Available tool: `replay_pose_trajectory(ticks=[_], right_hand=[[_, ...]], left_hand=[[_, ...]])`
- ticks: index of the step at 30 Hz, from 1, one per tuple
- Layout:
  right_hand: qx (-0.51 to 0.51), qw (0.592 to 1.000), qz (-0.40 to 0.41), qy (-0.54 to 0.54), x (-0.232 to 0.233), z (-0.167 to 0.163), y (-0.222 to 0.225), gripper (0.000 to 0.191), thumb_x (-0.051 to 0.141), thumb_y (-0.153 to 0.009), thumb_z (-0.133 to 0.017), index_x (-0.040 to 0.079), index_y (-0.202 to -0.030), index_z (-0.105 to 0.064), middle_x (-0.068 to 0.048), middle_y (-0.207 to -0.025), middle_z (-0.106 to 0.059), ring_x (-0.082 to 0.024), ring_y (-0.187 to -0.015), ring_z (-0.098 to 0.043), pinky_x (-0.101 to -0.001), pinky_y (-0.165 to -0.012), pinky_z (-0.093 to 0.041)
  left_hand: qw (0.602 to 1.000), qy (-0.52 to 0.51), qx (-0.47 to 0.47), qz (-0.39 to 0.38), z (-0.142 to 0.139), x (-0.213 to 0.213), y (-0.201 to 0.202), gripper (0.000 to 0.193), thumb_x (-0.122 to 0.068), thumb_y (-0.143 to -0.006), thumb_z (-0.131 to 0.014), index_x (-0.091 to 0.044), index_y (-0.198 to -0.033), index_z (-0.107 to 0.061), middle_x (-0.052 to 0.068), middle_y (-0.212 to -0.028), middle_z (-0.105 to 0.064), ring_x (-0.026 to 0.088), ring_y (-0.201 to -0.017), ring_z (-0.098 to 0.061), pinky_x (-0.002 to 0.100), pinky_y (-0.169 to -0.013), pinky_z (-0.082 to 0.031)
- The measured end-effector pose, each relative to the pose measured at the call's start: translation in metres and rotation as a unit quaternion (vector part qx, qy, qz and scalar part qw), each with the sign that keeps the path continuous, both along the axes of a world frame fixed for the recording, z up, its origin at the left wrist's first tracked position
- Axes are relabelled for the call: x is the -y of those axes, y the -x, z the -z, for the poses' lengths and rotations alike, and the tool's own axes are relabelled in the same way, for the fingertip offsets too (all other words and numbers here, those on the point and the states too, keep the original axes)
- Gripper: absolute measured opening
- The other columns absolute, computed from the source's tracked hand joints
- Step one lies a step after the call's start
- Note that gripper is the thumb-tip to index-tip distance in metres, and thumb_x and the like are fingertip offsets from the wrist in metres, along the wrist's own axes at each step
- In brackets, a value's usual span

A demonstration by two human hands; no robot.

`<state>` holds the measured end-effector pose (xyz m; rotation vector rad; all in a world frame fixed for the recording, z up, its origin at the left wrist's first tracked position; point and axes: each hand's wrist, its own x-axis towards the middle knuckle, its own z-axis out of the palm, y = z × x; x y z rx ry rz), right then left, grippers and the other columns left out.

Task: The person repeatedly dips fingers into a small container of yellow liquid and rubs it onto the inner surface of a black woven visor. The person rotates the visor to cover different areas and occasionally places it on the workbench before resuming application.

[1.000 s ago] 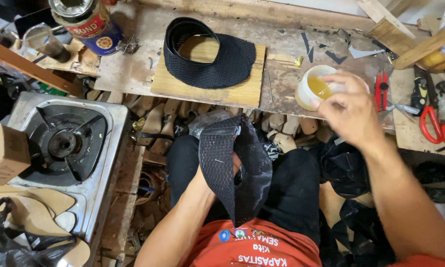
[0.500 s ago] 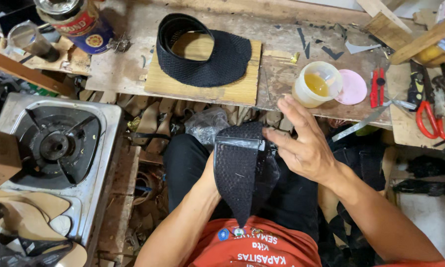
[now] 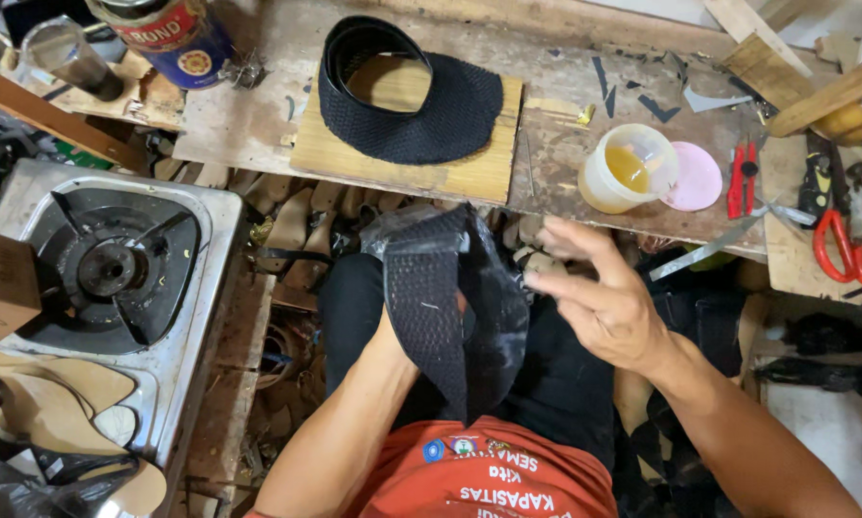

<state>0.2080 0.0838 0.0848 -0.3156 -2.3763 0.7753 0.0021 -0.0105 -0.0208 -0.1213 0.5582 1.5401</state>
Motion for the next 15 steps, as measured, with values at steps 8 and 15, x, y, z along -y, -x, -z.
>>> replay_pose_trajectory(ticks=[8,15], right_hand=[[0.071,0.973,0.051,0.215,0.007,-0.010,0.010,0.054,0.003,-0.082,-0.079,0.004,-0.135,-0.064,-0.009,-0.133,-0.058,-0.011,-0.091,-0.059,-0.0246,-0.074,-0.054],[0.112,0.987,0.114,0.013,-0.032,-0.022,0.001,0.041,0.020,-0.087,-0.081,0.007,-0.125,-0.071,-0.007,-0.135,-0.061,-0.021,-0.111,-0.068,-0.0337,-0.094,-0.056]], left_hand=[[0.990,0.093,0.013,0.104,-0.035,-0.005,-0.020,0.038,-0.038,-0.105,-0.042,-0.007,-0.092,-0.061,0.006,-0.074,-0.062,0.018,-0.061,-0.060,0.033,-0.057,-0.050],[0.970,-0.163,-0.168,0.063,0.020,0.013,-0.003,0.033,-0.015,-0.118,-0.064,-0.008,-0.086,-0.061,0.000,-0.078,-0.063,0.007,-0.063,-0.058,0.023,-0.058,-0.046]])
